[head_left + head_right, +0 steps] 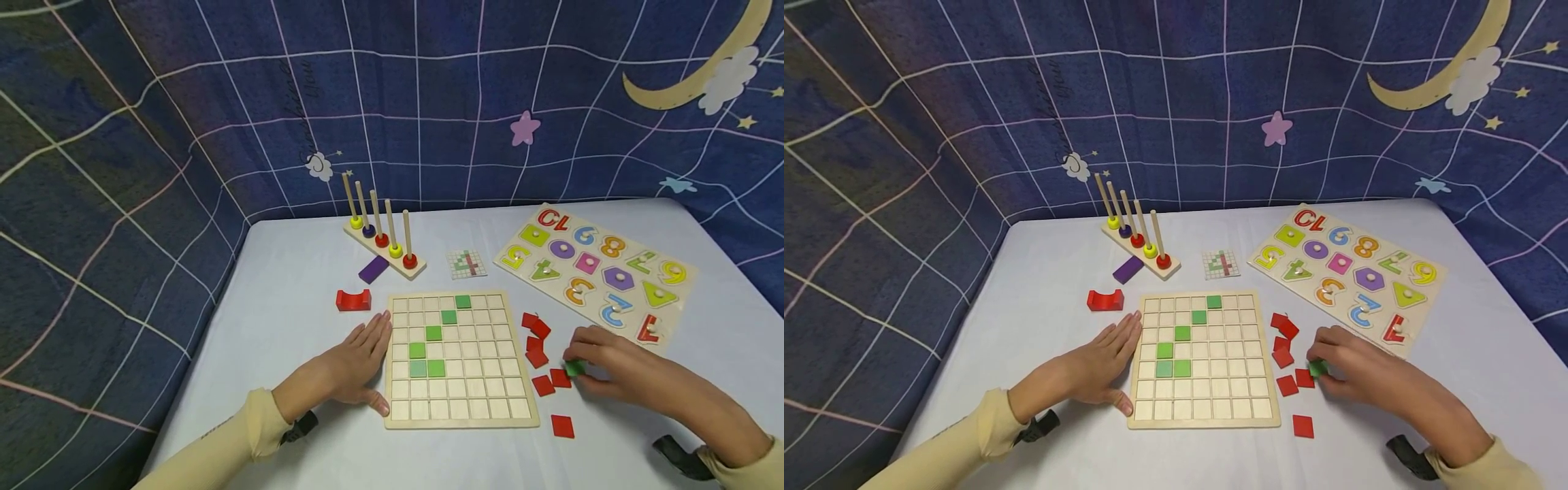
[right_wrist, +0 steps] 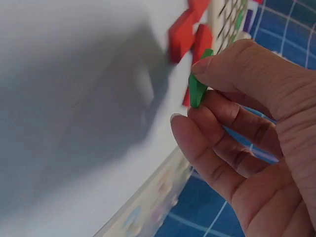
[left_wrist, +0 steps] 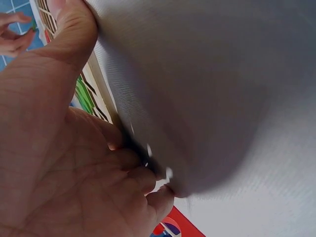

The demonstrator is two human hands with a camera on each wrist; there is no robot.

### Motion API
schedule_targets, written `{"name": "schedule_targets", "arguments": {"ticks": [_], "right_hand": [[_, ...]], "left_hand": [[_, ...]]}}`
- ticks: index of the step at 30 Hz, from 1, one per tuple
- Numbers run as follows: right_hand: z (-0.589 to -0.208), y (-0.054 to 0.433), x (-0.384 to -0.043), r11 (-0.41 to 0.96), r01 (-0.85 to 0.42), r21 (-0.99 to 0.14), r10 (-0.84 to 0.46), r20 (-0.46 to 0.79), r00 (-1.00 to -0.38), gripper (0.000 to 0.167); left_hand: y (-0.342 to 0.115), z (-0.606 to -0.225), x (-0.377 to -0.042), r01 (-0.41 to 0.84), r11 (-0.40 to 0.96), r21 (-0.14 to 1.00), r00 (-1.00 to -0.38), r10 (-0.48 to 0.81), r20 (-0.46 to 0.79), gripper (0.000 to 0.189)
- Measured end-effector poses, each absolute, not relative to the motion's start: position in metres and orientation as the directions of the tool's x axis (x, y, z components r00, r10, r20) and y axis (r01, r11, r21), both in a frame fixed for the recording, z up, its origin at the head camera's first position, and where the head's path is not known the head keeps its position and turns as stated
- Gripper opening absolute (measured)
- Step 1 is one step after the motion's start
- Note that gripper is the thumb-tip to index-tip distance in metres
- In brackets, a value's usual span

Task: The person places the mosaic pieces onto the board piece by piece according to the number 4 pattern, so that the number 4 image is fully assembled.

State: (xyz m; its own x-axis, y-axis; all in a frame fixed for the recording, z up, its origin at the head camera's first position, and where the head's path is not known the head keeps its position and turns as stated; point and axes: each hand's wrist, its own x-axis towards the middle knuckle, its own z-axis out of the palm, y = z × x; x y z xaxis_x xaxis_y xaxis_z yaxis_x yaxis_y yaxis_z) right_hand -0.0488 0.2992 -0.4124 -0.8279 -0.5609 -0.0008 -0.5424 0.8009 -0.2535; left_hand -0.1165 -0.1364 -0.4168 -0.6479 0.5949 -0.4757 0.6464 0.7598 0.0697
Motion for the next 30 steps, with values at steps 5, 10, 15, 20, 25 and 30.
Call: {"name": "schedule_targets", "arguments": {"ticks": [5, 10, 15, 20, 25, 30], "right_hand": [[-0.404, 0.275, -0.054, 0.768, -0.590, -0.251, -0.601, 0.039, -0.798, 0.033], [-0.400, 0.248, -0.066, 0.696, -0.653, -0.298, -0.662, 0.086, -0.745, 0.026], [-0.403, 0.215, -0.077, 0.602, -0.742, -0.296, -0.740, 0.143, -0.657, 0.019], [-0.408, 0.183, -0.083, 0.576, -0.760, -0.300, -0.768, 0.119, -0.629, 0.013], [-0.414, 0.164, -0.086, 0.558, -0.777, -0.290, -0.781, 0.132, -0.610, 0.010], [-0.422, 0.155, -0.086, 0.519, -0.830, -0.204, -0.806, 0.207, -0.555, 0.009]], "left_hand": [[-0.137, -0.417, -0.117, 0.641, 0.763, 0.080, -0.645, 0.592, -0.483, 0.145], [-0.137, -0.418, -0.117, 0.642, 0.763, 0.079, -0.646, 0.593, -0.481, 0.144], [-0.138, -0.419, -0.117, 0.642, 0.762, 0.085, -0.645, 0.596, -0.478, 0.144], [-0.138, -0.419, -0.117, 0.640, 0.763, 0.088, -0.644, 0.595, -0.481, 0.144], [-0.138, -0.419, -0.118, 0.642, 0.761, 0.088, -0.642, 0.597, -0.481, 0.144], [-0.137, -0.418, -0.119, 0.640, 0.763, 0.086, -0.641, 0.593, -0.488, 0.145]]}}
